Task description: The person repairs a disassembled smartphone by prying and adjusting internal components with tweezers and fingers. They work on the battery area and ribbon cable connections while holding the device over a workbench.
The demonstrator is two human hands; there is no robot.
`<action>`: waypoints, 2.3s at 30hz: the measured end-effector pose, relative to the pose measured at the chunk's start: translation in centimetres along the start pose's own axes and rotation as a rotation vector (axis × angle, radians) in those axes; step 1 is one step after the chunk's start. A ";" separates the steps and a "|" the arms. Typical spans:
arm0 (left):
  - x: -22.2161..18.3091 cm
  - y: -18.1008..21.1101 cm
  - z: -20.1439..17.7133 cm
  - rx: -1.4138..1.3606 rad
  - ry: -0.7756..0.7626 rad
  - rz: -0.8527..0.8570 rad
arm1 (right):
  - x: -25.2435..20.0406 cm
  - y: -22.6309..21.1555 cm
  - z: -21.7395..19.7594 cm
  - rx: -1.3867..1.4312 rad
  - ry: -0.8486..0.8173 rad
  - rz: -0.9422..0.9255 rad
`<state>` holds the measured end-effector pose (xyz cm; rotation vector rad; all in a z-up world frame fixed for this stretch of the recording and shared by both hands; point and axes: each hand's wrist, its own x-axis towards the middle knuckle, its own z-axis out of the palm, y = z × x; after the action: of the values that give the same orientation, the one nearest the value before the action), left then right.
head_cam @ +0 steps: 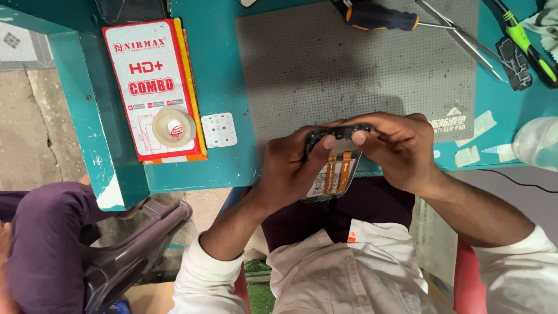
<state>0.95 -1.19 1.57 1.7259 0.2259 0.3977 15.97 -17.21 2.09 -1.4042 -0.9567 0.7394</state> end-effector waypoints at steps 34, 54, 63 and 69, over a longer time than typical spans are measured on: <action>-0.3 -0.8 0.3 -0.450 0.114 -0.118 | -0.1 0.3 0.7 -0.041 0.123 0.133; -0.2 -1.5 0.2 -0.533 0.177 -0.161 | -0.1 0.3 0.6 -0.271 0.052 0.034; -0.3 -2.4 0.3 -0.736 0.399 -0.015 | -0.2 0.2 0.2 -0.263 0.018 0.054; 0.1 -4.2 0.5 -0.921 0.401 -0.136 | -0.8 -0.1 0.4 -0.282 0.088 0.030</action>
<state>1.51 -0.84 -2.58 0.7137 0.3741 0.6242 15.24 -17.69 2.12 -1.6857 -1.0008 0.5742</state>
